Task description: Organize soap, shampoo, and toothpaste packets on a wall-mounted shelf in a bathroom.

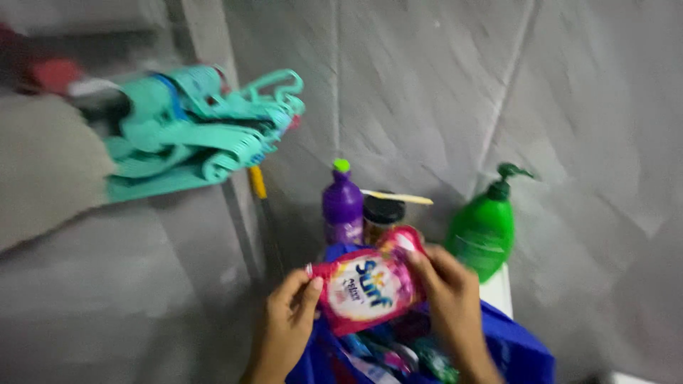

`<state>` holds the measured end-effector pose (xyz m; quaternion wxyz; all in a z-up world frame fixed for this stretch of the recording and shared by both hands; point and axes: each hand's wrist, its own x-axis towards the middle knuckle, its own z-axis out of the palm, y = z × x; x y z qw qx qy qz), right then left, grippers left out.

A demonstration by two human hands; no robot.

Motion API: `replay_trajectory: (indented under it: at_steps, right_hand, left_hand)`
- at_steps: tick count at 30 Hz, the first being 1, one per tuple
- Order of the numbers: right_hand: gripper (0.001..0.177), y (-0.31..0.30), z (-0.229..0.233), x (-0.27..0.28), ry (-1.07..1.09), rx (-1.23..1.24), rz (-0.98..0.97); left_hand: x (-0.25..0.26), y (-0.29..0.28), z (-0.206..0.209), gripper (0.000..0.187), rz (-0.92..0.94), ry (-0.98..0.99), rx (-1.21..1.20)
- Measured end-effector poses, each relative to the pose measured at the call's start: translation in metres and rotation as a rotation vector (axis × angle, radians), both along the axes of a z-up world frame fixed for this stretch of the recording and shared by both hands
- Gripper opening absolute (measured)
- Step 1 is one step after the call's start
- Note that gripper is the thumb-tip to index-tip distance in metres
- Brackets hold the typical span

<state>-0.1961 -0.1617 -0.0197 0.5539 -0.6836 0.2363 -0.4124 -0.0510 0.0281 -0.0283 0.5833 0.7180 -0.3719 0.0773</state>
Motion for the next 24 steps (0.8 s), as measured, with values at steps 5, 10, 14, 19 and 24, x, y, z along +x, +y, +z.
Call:
replay_trajectory:
  at_steps: [5,10,14,19,24]
  right_hand:
    - [0.021,0.028,0.124,0.048,-0.002,-0.984,0.225]
    - [0.023,0.049,0.174,0.079,0.229,-0.912,0.461]
    - [0.033,0.044,0.145,0.107,0.203,-0.53,0.903]
    - [0.032,0.065,0.128,0.143,0.134,-0.405,1.144]
    - [0.036,0.08,0.115,0.205,-0.053,-0.108,1.097]
  left_hand:
    - [0.012,0.022,0.077,0.039,-0.089,-0.26,-0.233]
    - [0.051,0.052,0.131,0.019,-0.162,-0.045,-0.021]
    - [0.056,0.072,0.155,0.019,0.062,-0.273,0.025]
    - [0.055,0.102,0.186,0.016,0.295,-0.602,0.029]
    - [0.071,0.114,0.222,0.016,0.476,-0.668,0.001]
